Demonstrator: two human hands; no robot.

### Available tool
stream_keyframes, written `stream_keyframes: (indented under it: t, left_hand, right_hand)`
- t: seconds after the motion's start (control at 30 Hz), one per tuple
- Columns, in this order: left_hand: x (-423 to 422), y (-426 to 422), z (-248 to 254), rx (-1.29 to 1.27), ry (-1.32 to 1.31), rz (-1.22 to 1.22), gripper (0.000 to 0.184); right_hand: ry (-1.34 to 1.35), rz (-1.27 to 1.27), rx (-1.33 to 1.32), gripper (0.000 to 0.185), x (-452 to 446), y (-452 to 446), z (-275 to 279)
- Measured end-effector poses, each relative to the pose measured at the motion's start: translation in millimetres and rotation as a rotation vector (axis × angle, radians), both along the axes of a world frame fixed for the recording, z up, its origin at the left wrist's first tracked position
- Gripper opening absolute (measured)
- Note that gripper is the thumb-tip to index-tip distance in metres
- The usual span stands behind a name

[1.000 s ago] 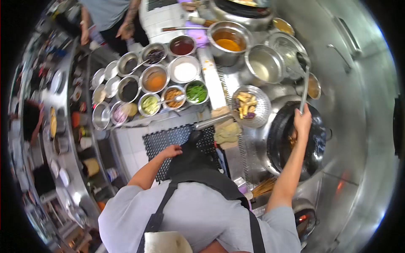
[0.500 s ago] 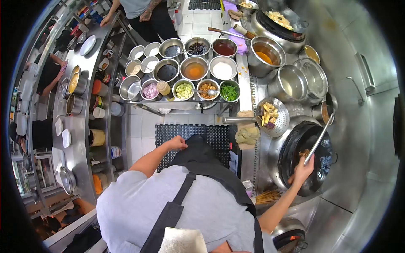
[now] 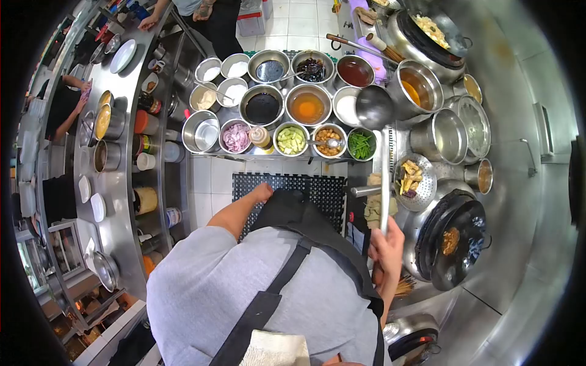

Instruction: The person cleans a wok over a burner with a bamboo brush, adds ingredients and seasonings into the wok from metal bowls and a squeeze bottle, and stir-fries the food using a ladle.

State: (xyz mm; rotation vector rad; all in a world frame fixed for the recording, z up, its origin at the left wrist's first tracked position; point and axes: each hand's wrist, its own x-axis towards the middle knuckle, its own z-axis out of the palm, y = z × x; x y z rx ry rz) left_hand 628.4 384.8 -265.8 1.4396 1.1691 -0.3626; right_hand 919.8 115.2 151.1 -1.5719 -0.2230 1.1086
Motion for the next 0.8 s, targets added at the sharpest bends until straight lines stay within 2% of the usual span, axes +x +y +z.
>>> stream_keyframes:
  t: [0.07, 0.13, 0.23, 0.3, 0.4, 0.5, 0.53, 0.6, 0.67, 0.7, 0.77, 0.8]
  left_hand:
    - [0, 13, -33, 0.047, -0.082, -0.059, 0.019]
    - [0, 23, -38, 0.064, -0.139, -0.059, 0.017]
    - [7, 31, -8, 0.038, -0.172, 0.04, 0.015]
    - [2, 32, -14, 0.02, -0.171, 0.121, 0.015]
    - [-21, 36, -21, 0.025, -0.261, 0.03, 0.017]
    - [-36, 30, -9, 0.124, -0.071, -0.088, 0.018]
    - [-38, 29, -5, 0.152, -0.112, -0.174, 0.017]
    - [-43, 27, 0, 0.209, -0.171, -0.3, 0.018]
    - [-35, 21, 10, 0.272, -0.19, -0.335, 0.018]
    - [-26, 18, 17, 0.305, -0.191, -0.334, 0.019]
    - [-5, 21, 32, 0.35, -0.25, -0.499, 0.019]
    - [8, 25, 43, 0.372, -0.282, -0.583, 0.019]
  right_hand:
    - [-0.098, 0.116, -0.054, 0.044, -10, 39, -4]
    - [-0.268, 0.287, -0.167, 0.049, -7, 64, -15]
    - [-0.476, 0.382, -0.193, 0.051, -10, 85, -27]
    - [-0.53, 0.413, -0.241, 0.052, -14, 95, -26]
    - [-0.565, 0.424, -0.274, 0.052, -14, 97, -38]
    - [-0.558, 0.436, -0.271, 0.052, -13, 98, -44]
    - [-0.571, 0.449, -0.249, 0.052, -11, 97, -50]
    - [-0.459, 0.436, -0.199, 0.051, -14, 100, -47]
    - [-0.211, 0.378, -0.145, 0.05, -16, 101, -32]
    - [-0.024, 0.31, -0.082, 0.051, -17, 98, -26]
    - [0.344, 0.163, 0.045, 0.051, -17, 87, -10]
    - [0.443, 0.096, 0.075, 0.053, -20, 82, 7]
